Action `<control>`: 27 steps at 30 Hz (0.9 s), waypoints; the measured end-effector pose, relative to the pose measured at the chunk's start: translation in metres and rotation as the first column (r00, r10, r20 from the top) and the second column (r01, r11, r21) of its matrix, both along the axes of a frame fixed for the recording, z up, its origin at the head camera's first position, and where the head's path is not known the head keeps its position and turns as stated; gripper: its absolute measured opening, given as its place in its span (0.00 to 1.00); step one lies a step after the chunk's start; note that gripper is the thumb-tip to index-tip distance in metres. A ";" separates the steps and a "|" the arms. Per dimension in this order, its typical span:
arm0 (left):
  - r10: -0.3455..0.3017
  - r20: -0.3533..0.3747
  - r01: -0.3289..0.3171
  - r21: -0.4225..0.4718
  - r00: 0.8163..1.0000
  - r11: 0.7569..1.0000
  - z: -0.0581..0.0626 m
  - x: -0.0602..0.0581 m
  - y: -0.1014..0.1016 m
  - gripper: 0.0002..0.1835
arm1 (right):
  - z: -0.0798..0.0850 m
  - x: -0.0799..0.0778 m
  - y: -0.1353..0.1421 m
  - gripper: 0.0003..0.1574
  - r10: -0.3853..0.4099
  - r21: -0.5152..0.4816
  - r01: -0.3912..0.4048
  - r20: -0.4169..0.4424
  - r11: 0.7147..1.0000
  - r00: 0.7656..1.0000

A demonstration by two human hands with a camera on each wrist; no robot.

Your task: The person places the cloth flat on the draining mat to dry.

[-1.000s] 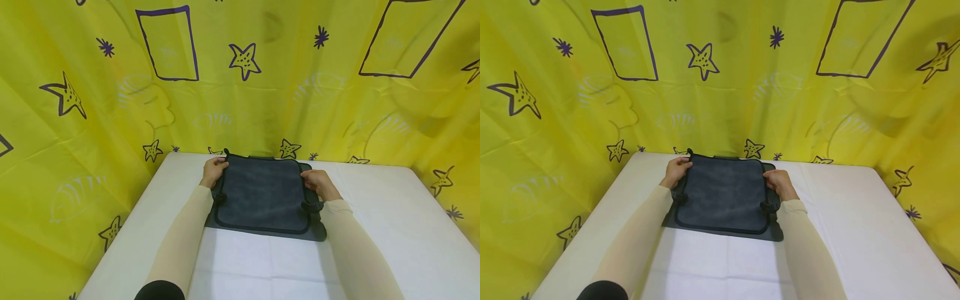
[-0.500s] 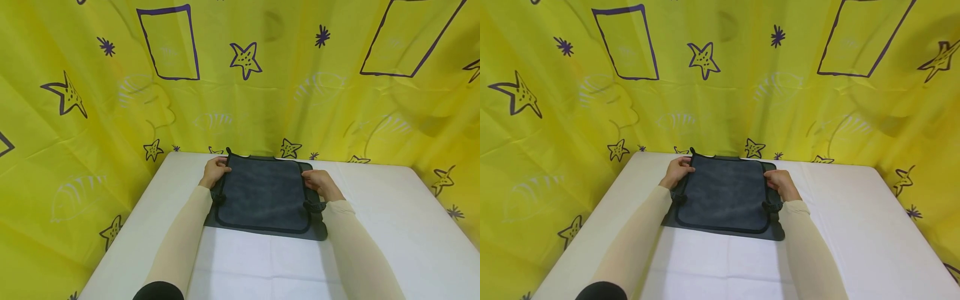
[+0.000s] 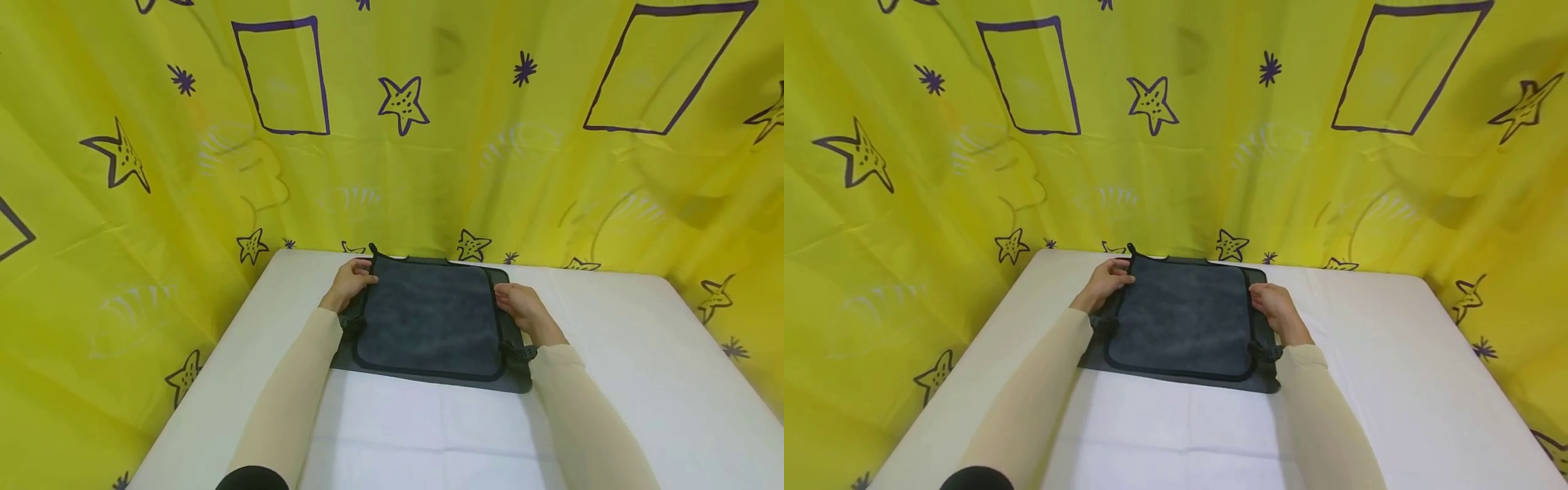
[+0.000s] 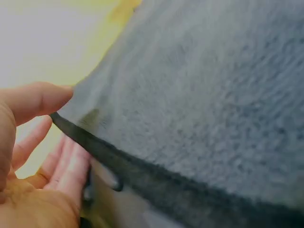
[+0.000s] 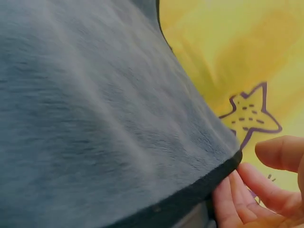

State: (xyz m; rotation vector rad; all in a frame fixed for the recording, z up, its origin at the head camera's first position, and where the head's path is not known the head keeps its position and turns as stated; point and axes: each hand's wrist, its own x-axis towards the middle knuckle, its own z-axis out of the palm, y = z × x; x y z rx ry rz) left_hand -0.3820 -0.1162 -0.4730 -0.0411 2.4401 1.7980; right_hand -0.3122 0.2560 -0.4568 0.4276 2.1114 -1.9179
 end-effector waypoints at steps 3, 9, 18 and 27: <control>-0.035 0.000 0.035 -0.021 0.999 0.999 0.001 0.005 0.000 0.26 | -0.002 0.011 0.002 0.35 0.014 0.029 -0.013 -0.040 0.999 0.999; -0.073 -0.057 0.066 -0.118 0.996 0.991 0.006 0.021 -0.005 0.23 | -0.005 0.035 0.007 0.35 0.046 0.123 -0.034 -0.097 0.992 0.994; -0.201 -0.059 0.171 -0.331 0.978 0.928 0.012 0.054 -0.021 0.23 | -0.004 0.062 0.005 0.31 0.137 0.254 -0.097 -0.147 0.962 0.980; -0.305 0.017 0.285 -0.415 0.952 0.864 0.019 0.066 -0.023 0.21 | -0.002 0.068 0.007 0.19 0.277 0.336 -0.239 -0.070 0.911 0.958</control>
